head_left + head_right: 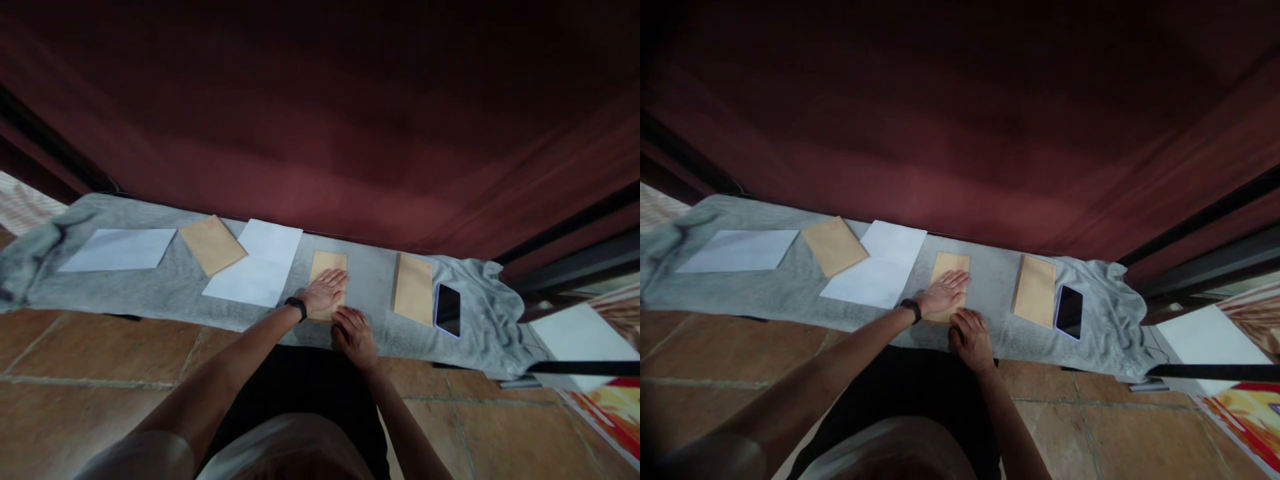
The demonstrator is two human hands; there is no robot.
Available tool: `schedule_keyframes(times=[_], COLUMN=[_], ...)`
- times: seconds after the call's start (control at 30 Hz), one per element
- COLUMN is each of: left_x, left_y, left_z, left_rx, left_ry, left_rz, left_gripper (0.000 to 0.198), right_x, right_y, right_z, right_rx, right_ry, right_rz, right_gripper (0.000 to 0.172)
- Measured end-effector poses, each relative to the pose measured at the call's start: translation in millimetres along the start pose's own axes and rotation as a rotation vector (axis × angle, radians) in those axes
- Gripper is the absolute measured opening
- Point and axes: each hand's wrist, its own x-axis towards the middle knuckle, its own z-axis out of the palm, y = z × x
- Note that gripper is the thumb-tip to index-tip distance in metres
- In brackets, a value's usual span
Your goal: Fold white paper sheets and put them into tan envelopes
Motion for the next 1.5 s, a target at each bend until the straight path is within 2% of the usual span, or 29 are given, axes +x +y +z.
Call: schedule_keyframes(times=[0.2, 0.47, 0.77, 1.17, 1.5], left_x=[-20, -44, -70, -84, -92], left_y=[21, 43, 65, 75, 72], left_z=[-1.9, -7.1, -5.1, -3.2, -8.1], left_rx=[0.002, -0.014, 0.090, 0.073, 0.064], left_ry=[-0.017, -0.024, -0.034, 0.017, 0.001], left_rz=[0.002, -0.019, -0.031, -0.056, -0.020], left_gripper=[0.052, 0.049, 0.049, 0.049, 0.044], right_x=[-2, -4, -7, -6, -7], right_y=[2, 3, 5, 4, 4], right_z=[4, 6, 9, 8, 9], right_rx=[-0.039, -0.027, -0.034, -0.035, -0.030], right_ry=[0.002, 0.007, 0.058, 0.058, 0.053], right_rz=[-0.003, 0.000, -0.017, -0.014, 0.001], right_gripper=[0.035, 0.027, 0.023, 0.024, 0.025])
